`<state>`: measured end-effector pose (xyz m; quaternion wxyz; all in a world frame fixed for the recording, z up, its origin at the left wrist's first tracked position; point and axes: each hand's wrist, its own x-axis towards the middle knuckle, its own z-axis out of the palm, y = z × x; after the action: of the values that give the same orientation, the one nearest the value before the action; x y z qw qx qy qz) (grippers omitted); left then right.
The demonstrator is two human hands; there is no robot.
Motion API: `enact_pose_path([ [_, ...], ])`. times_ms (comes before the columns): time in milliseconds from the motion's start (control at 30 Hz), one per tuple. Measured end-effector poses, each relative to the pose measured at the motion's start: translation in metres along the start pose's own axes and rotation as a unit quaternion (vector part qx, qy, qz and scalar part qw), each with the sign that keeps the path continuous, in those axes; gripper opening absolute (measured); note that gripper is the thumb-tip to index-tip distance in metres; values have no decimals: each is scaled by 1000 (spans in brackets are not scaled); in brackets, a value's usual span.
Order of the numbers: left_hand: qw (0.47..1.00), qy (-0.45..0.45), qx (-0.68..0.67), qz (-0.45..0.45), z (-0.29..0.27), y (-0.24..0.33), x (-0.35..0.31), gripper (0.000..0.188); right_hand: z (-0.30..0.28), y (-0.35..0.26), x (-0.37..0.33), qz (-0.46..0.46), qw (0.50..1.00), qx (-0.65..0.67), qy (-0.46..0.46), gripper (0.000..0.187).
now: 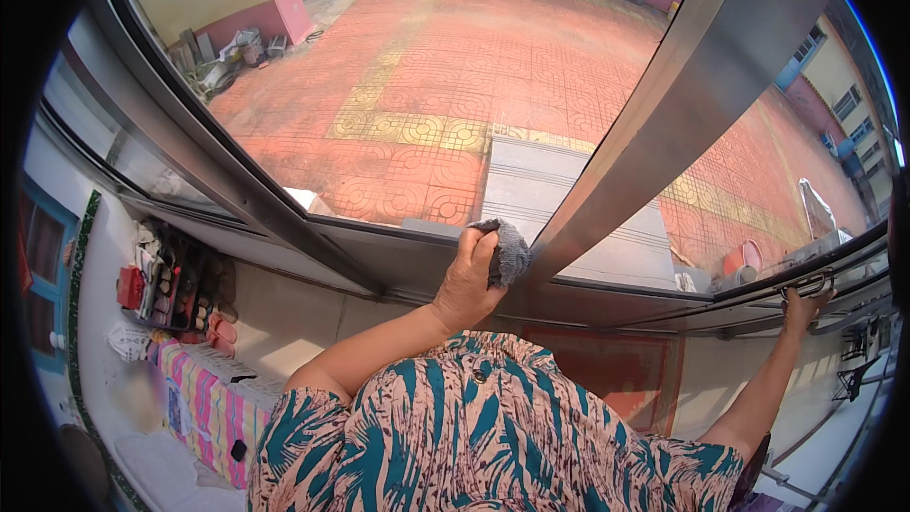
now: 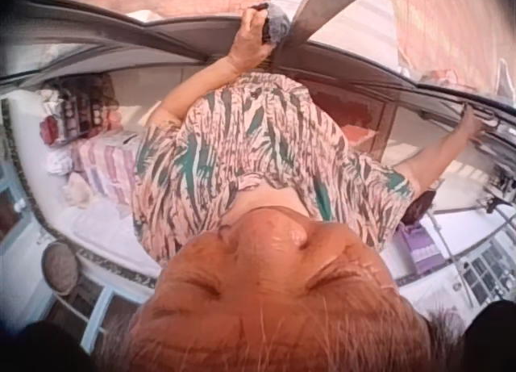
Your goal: The person wipes the glass panels of a sliding glass door and windows using a grey cloth.
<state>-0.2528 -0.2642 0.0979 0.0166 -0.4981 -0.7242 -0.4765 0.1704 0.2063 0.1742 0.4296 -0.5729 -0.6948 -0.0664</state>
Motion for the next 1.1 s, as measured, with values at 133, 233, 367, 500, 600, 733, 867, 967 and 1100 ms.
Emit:
enact_pose_path([
  [133, 997, -61, -50, -14, 8, 4, 3, 68, -10, -3, -9, -35, 990, 125, -53, 104],
  [233, 999, -30, -27, 13, 13, 3, 0, 70, -33, -62, -21, 20, 999, 27, -41, 119],
  [367, 999, -44, 14, 14, 18, 7, 2, 67, -26, -66, -27, -15, 985, 167, -35, 107],
  [500, 999, -32, 17, 27, 18, 8, 0, 65, -33, -63, -46, 4, 953, 295, -68, 118],
  [600, 1000, -23, -2, 4, 20, 14, 2, 60, -41, -47, -51, 18, 958, 284, -42, 110],
  [733, 1000, -13, -9, 1, 21, 10, 0, 59, -59, -75, -58, 87, 948, 296, -71, 103],
  [867, 999, 0, -31, -32, 20, 7, -1, 57, -55, -86, -59, 73, 964, 246, -65, 100],
  [967, 998, -3, -35, -43, 16, 8, -1, 57, -60, -85, -59, 90, 951, 286, -78, 95],
  [1100, 999, -33, -15, 29, 5, -3, 2, 62, -57, -106, -92, 33, 987, 134, 82, 80],
])
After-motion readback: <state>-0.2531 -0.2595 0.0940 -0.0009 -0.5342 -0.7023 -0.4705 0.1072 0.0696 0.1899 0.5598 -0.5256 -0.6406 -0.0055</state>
